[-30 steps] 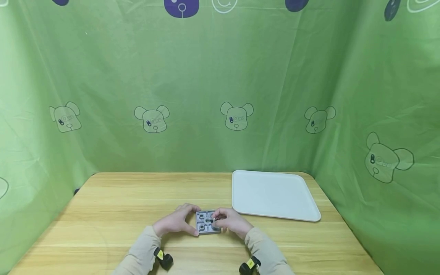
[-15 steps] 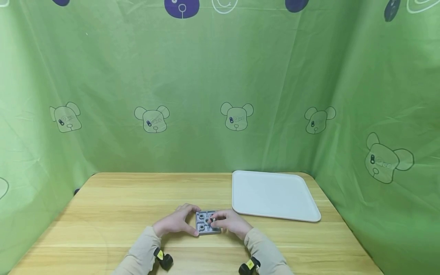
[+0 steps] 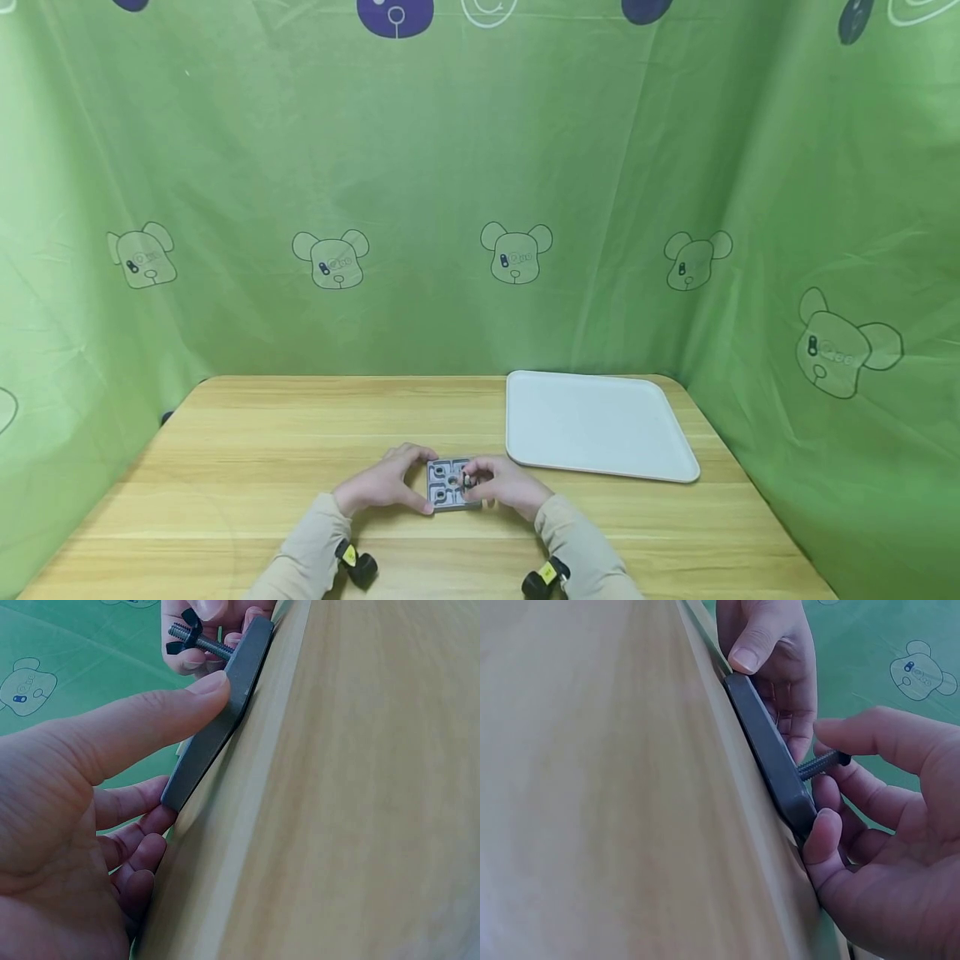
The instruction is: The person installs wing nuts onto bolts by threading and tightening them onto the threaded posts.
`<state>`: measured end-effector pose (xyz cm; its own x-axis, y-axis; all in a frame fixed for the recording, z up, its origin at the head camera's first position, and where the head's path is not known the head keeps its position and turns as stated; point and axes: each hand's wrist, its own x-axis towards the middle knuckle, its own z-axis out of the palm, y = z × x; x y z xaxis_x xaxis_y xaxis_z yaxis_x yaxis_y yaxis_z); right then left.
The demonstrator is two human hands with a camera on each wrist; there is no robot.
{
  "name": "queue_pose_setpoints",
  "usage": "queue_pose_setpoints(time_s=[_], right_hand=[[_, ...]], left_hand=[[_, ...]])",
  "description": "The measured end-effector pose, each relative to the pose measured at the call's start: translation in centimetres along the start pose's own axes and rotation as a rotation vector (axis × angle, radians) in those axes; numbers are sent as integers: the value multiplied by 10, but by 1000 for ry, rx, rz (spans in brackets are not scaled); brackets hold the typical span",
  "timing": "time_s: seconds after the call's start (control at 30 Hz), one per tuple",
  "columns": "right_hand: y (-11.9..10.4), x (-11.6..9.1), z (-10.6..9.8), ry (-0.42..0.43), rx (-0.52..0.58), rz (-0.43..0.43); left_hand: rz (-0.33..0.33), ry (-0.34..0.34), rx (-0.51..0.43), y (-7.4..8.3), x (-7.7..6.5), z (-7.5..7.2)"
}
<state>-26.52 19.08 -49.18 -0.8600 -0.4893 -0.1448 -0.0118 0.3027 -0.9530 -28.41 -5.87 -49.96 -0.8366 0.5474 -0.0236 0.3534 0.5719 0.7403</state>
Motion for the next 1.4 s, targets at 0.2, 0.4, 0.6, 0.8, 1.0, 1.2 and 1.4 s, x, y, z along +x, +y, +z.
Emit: queue_pose_setpoints(time_s=[0.2,0.4,0.6,0.8,1.0,1.2,1.4], right_hand=[[3,1,-2,-8,17,-11],[5,2,-4,5,31,-15],[5,3,-5,15,51,-10],[3,2,-4,17,52,-5],[4,3,-2,47,25,-1],[2,4,3,103,-73,2],[-2,2,4,109,-117,-19]], left_hand=[[6,0,2,0,0,0],[14,1,11,0,1,0],[16,4,24,0,1,-1],[12,-1,19,0,1,0],[7,-2,17,0,0,0],[6,1,15,1,0,0],[6,3,21,1,0,0]])
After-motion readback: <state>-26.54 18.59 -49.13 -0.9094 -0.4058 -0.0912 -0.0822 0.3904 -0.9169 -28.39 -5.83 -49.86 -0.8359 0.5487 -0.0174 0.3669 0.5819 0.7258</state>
